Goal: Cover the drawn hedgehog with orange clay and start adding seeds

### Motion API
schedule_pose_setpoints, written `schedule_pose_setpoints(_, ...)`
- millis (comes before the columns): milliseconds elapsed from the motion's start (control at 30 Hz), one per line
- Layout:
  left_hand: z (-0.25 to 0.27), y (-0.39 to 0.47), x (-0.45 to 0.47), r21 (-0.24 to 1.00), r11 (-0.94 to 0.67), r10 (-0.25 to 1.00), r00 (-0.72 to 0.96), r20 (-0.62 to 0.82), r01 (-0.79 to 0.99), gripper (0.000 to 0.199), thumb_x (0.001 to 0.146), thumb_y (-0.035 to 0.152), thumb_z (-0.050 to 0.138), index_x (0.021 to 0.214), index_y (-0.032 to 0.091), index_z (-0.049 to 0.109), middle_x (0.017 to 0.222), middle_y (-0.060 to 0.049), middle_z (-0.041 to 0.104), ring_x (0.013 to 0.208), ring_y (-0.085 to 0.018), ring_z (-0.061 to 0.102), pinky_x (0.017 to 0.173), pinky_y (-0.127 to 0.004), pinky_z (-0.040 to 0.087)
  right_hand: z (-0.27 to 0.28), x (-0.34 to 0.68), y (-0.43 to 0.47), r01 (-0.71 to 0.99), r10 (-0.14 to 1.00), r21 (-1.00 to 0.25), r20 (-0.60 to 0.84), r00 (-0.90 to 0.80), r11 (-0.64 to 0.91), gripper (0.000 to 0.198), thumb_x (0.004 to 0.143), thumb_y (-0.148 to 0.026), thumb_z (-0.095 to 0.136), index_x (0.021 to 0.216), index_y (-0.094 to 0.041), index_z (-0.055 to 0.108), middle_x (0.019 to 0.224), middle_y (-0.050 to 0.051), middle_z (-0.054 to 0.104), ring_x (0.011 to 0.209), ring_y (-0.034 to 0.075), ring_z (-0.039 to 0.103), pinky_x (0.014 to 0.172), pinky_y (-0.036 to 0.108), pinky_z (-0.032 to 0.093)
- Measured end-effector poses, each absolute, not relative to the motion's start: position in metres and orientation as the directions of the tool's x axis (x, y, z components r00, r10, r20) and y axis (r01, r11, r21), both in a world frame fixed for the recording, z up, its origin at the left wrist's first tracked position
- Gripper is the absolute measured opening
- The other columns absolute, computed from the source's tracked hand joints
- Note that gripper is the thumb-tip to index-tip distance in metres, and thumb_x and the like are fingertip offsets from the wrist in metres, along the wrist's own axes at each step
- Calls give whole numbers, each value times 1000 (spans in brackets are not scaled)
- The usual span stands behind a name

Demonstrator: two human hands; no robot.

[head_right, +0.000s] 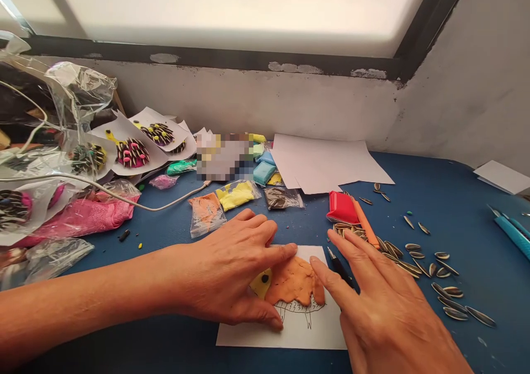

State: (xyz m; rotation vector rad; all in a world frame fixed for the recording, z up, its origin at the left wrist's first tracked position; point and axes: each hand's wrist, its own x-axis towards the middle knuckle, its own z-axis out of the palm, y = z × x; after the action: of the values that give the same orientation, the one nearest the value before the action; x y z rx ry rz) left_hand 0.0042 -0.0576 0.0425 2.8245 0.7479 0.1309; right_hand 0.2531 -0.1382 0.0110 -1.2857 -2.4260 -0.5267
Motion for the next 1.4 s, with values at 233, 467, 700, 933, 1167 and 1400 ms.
schedule_pose_setpoints(233, 51, -61, 7, 244, -833, 505, 862, -32, 497, 58, 81, 66, 66, 121, 23, 63, 101, -7, 52, 92, -24, 50, 92, -42, 35, 7, 252, -147, 833, 701, 149, 475, -533, 533, 58, 86, -5, 44, 139, -26, 52, 148, 13, 49, 138, 33, 44, 102, 51, 41)
schedule_pose_setpoints(467, 47, -60, 6, 242, -839, 501, 865, -4, 487, 60, 79, 70, 66, 113, 20, 64, 99, -7, 53, 91, -24, 50, 90, -41, 35, -4, 250, -145, 819, 677, 240, 468, -568, 521, 58, 86, -4, 39, 138, -24, 55, 143, 16, 53, 135, 33, 48, 94, 49, 46)
schedule_pose_setpoints(700, 45, -60, 5, 239, -835, 507, 862, -17, 496, 65, 78, 73, 64, 116, 20, 63, 100, -7, 52, 91, -24, 50, 91, -42, 34, 6, 252, -145, 836, 697, 154, 486, -528, 526, 49, 87, -5, 45, 129, -22, 61, 149, 15, 49, 138, 34, 45, 103, 52, 42)
schedule_pose_setpoints(933, 44, -59, 6, 220, -843, 500, 866, -18, 491, 66, 80, 73, 62, 118, 19, 63, 98, -7, 52, 90, -24, 49, 92, -42, 34, 6, 246, -142, 831, 691, 236, 466, -552, 504, 44, 86, -6, 42, 116, -18, 72, 137, 19, 58, 128, 38, 54, 91, 53, 49)
schedule_pose_setpoints(1167, 42, -58, 5, 219, -849, 492, 871, -2, 480, 65, 80, 73, 62, 116, 19, 64, 96, -6, 52, 89, -24, 49, 93, -42, 34, 8, 244, -141, 841, 703, 242, 465, -538, 484, 43, 86, -4, 40, 119, -13, 68, 140, 21, 53, 132, 38, 47, 92, 54, 47)
schedule_pose_setpoints(1400, 43, -58, 6, 227, -844, 497, 867, -10, 487, 67, 79, 73, 63, 119, 19, 63, 98, -7, 53, 90, -24, 50, 92, -42, 34, 7, 240, -138, 852, 725, 218, 450, -521, 477, 45, 86, -3, 39, 122, -17, 61, 141, 17, 50, 135, 34, 43, 95, 52, 44)
